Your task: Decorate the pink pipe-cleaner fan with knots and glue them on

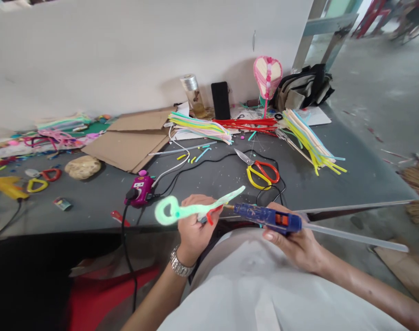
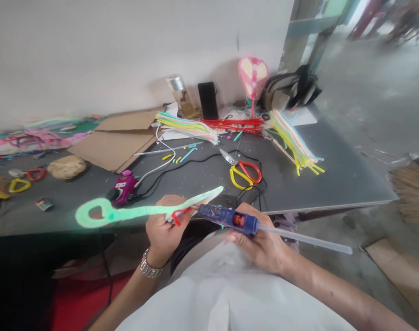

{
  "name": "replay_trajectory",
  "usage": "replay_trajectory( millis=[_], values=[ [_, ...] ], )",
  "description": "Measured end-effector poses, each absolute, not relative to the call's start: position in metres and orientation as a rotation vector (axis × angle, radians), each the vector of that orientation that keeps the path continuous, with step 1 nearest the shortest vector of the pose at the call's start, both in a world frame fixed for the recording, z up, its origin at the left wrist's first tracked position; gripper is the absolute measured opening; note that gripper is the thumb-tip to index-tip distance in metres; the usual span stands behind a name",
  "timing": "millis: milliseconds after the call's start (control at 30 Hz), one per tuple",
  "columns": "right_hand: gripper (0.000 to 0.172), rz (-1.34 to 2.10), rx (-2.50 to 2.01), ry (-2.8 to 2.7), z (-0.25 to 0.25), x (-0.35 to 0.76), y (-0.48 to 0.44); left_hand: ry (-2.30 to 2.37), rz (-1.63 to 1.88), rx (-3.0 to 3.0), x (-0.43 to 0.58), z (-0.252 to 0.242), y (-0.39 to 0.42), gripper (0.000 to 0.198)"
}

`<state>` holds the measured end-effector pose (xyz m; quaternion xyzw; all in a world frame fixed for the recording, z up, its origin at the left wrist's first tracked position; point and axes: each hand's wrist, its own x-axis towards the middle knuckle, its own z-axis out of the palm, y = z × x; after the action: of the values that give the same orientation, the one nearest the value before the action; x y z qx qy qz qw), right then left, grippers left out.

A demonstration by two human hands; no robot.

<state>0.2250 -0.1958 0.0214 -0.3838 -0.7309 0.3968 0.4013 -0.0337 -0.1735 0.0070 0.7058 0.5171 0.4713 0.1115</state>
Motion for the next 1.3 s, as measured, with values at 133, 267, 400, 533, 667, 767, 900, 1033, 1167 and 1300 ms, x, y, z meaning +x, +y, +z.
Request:
replay_trajectory(
  millis=[133, 267, 400, 533, 667, 767, 900, 1033, 1167, 1300],
  values=[
    [0.021, 1.061, -1.054, -1.643, 0.005, 0.234, -0.199, 1.657, 1.425, 1.749, -0.037, 0.005, -0.176, 0.011],
    [0.016, 1.05, -1.138, -1.563, -0.004, 0.243, -0.201, 1.526, 1.446, 1.336, -0.037, 0.003, -0.174, 0.017],
    [0.02, 1.036, -1.168, -1.465, -0.005, 0.245, -0.201, 1.265, 1.461, 0.898, -0.031, 0.003, -0.169, 0.02],
    [0.023, 1.094, -1.148, -1.351, -0.005, 0.244, -0.199, 1.182, 1.418, 0.708, -0.029, 0.004, -0.167, 0.02],
    [0.024, 1.147, -1.12, -1.297, -0.003, 0.245, -0.197, 1.133, 1.355, 0.649, -0.031, 0.005, -0.166, 0.018],
    [0.025, 1.155, -1.114, -1.314, -0.001, 0.247, -0.197, 1.129, 1.329, 0.633, -0.031, 0.004, -0.167, 0.017],
    [0.026, 1.146, -1.1, -1.313, 0.001, 0.248, -0.197, 1.144, 1.304, 0.596, -0.03, 0.004, -0.166, 0.02],
    [0.023, 1.153, -1.075, -1.295, 0.001, 0.25, -0.197, 1.097, 1.264, 0.595, -0.028, 0.005, -0.166, 0.022],
    [0.022, 1.153, -1.053, -1.261, 0.0, 0.251, -0.197, 1.089, 1.243, 0.644, -0.027, 0.003, -0.168, 0.024],
    [0.021, 1.132, -1.053, -1.271, -0.001, 0.252, -0.196, 1.102, 1.269, 0.673, -0.026, 0.001, -0.169, 0.023]
  ],
)
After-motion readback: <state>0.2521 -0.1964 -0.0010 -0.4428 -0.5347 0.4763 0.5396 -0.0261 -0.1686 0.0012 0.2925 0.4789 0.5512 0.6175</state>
